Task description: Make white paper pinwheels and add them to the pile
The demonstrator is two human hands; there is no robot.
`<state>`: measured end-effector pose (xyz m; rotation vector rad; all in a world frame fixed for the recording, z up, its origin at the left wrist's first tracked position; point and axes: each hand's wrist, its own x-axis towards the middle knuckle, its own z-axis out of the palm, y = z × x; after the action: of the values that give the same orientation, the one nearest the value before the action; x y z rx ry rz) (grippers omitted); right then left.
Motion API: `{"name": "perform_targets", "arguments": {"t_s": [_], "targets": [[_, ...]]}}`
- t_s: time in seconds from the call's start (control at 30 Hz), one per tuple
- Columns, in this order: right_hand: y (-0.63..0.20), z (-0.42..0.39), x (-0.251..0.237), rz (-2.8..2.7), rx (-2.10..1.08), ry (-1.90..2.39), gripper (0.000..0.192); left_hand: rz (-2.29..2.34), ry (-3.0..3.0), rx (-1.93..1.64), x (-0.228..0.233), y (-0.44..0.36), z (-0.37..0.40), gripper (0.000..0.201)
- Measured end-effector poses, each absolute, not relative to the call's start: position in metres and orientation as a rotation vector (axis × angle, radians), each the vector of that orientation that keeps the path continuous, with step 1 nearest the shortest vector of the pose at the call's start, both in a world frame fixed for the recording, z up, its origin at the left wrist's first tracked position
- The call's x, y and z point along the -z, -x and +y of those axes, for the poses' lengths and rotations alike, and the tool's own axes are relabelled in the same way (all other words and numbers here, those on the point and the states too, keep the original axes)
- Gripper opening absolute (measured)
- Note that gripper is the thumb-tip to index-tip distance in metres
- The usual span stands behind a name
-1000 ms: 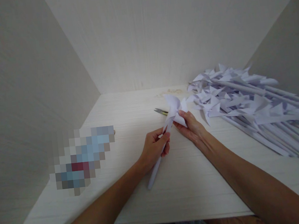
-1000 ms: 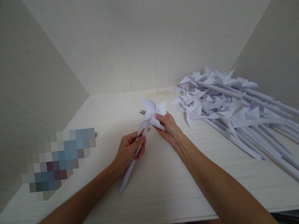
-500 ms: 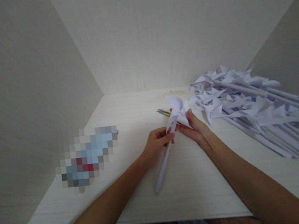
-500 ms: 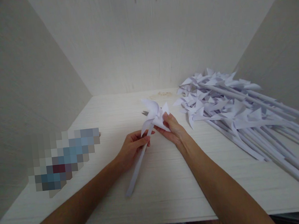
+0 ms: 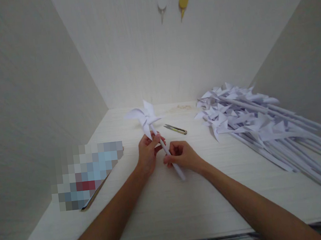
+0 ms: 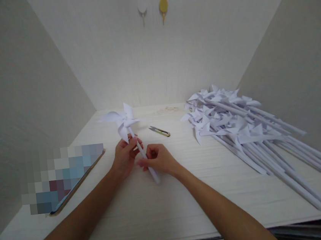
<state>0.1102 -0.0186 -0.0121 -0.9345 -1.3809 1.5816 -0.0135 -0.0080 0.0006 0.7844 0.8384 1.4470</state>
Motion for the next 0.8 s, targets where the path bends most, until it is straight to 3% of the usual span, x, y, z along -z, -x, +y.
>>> {"name": "perform_targets", "arguments": {"t_s": [0.23, 0.43, 0.6, 0.8], "targets": [[-0.110, -0.022, 0.013, -1.433, -1.311, 1.036, 0.039, 0.933, -0.794, -1.433, 0.004, 0.011, -0.007, 0.037], [-0.161, -0.013, -0.028, -1.459, -1.051, 1.127, 0.033, 1.009, -0.817, -1.322, 0.000, 0.014, -0.007, 0.042], [-0.248, -0.021, -0.073, -1.549, -0.628, 1.382, 0.034, 1.013, -0.829, -1.318, 0.003, 0.014, -0.006, 0.039], [-0.325, -0.041, -0.086, -1.653, 0.047, 2.047, 0.008, 1.021, -0.891, -1.300, 0.001, 0.012, -0.010, 0.033]]}}
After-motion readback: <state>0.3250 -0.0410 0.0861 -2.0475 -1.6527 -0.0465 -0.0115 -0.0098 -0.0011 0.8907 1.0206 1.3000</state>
